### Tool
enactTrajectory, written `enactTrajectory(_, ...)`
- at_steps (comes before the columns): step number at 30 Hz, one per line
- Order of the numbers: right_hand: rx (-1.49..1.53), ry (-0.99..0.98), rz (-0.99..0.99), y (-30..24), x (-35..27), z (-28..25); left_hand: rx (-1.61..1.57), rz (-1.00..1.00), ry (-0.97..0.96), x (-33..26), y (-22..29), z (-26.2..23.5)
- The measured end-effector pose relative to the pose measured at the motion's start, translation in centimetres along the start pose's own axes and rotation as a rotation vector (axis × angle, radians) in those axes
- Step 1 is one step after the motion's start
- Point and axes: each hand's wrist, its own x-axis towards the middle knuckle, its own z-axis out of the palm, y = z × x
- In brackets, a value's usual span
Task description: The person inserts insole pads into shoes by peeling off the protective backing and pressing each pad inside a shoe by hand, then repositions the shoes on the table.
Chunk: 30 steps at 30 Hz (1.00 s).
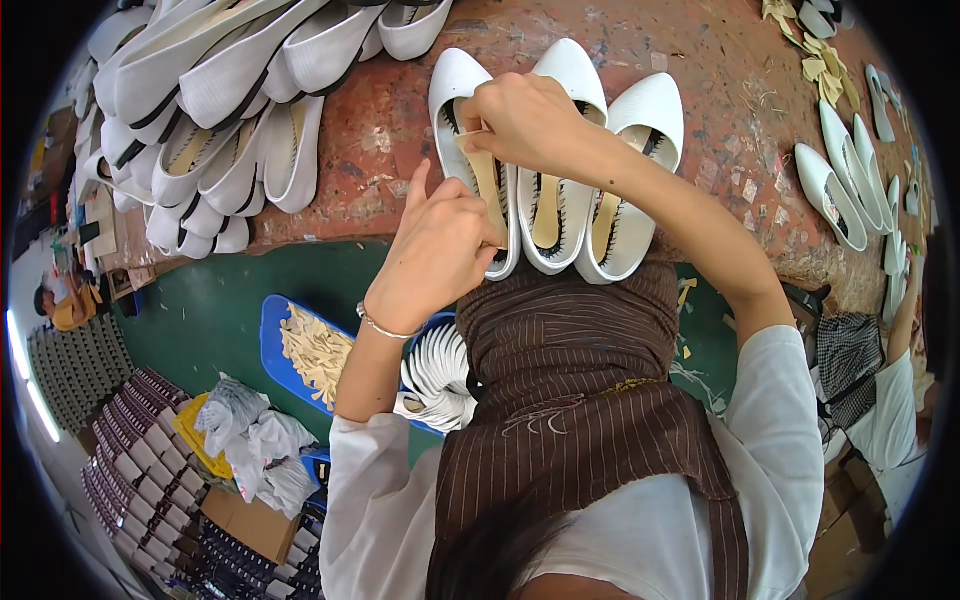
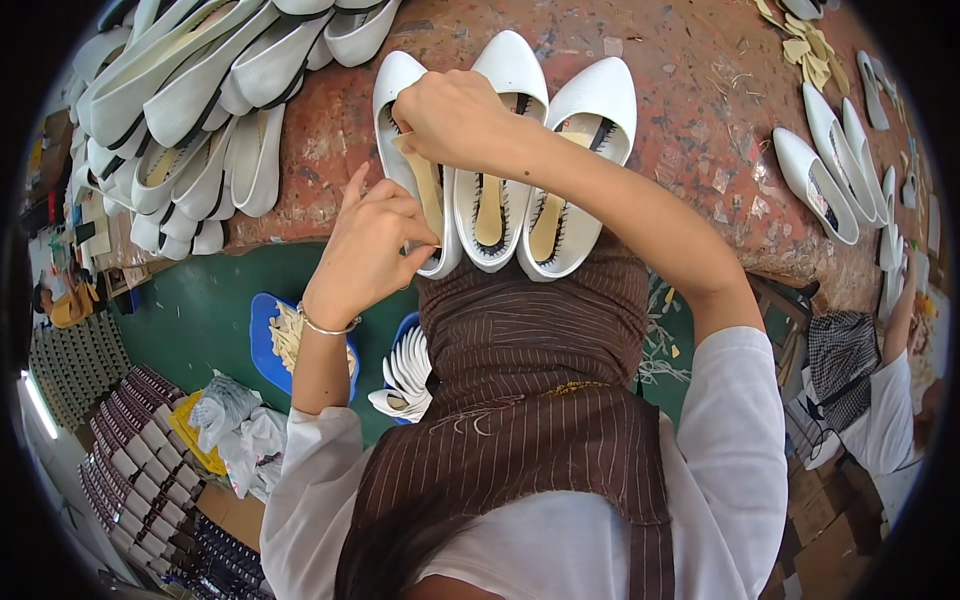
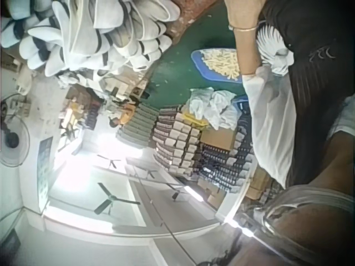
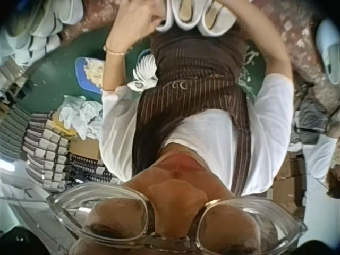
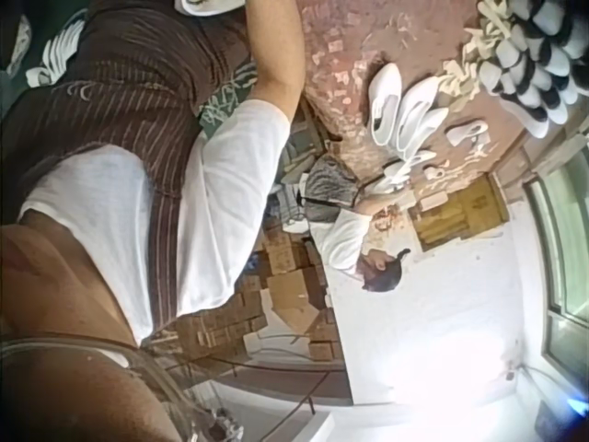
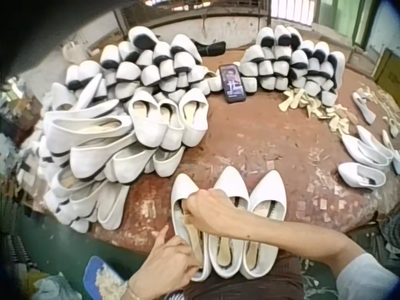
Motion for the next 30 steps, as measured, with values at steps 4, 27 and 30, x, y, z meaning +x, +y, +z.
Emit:
enactTrajectory(4,-0.029,0.066,-0.036,0.4,-0.4,1.1,-0.002,-0.040,-0.108,0.5,0.0,0.5)
enactTrajectory(27,-0.159,0.165,-0.078,0.3,-0.8,3.4,0.094,-0.062,-0.163,1.1,0.7,1.2)
enactTrajectory(30,-0.175,0.176,-0.087,0.1,-1.1,3.5,0.179,-0.072,-0.124,0.7,0.7,2.1)
